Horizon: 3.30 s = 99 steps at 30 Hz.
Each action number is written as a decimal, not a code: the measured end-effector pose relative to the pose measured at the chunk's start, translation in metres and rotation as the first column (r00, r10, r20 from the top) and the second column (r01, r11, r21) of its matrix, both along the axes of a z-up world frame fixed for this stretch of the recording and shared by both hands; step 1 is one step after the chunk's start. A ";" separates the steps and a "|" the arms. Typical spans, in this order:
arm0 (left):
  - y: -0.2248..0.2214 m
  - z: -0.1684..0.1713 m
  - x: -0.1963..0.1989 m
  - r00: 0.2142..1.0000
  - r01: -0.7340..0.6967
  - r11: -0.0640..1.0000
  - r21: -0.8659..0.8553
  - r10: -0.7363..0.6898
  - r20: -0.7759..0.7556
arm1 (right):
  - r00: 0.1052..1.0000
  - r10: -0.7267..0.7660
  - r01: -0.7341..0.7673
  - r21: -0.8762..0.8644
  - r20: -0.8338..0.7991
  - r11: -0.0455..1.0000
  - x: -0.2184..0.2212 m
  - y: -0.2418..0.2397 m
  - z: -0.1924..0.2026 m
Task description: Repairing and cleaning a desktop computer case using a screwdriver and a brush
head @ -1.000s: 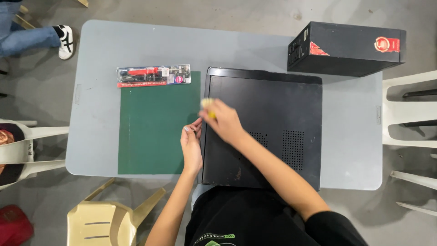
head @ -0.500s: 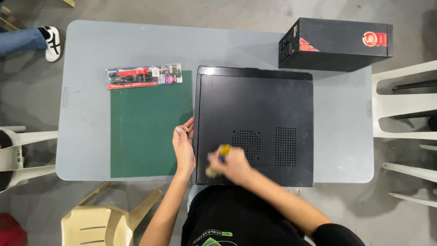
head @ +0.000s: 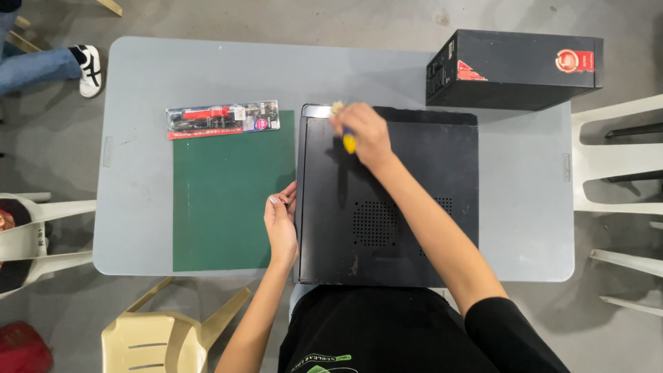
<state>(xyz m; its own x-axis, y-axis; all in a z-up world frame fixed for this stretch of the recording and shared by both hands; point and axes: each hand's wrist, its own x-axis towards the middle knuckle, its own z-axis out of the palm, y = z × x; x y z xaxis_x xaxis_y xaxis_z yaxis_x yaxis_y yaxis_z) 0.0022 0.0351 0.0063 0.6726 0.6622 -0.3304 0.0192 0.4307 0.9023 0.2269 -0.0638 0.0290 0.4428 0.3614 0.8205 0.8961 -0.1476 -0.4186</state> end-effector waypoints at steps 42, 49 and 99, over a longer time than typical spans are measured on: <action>-0.022 0.018 0.001 0.976 0.220 0.615 0.758 -0.131 -0.176 | 0.968 0.016 -0.056 -0.151 -0.252 0.987 -0.112 -0.113 -0.030; -0.027 0.019 0.004 0.977 0.211 0.541 0.814 -0.132 -0.165 | 0.614 0.154 -0.343 -0.086 -0.774 0.936 -0.215 -0.169 -0.019; -0.025 0.023 0.002 0.970 0.236 0.477 0.847 -0.161 -0.180 | 0.208 -0.860 0.383 -0.770 -0.467 0.510 -0.057 -0.381 -0.125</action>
<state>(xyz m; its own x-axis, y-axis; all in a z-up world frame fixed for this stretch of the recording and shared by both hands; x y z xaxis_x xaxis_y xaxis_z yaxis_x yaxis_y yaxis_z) 0.0043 0.0097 0.0297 0.8256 0.4931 0.2744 0.0746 -0.5773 0.8131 0.1694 -0.4452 -0.0960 0.9690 -0.2115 -0.1280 -0.2472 -0.8379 -0.4866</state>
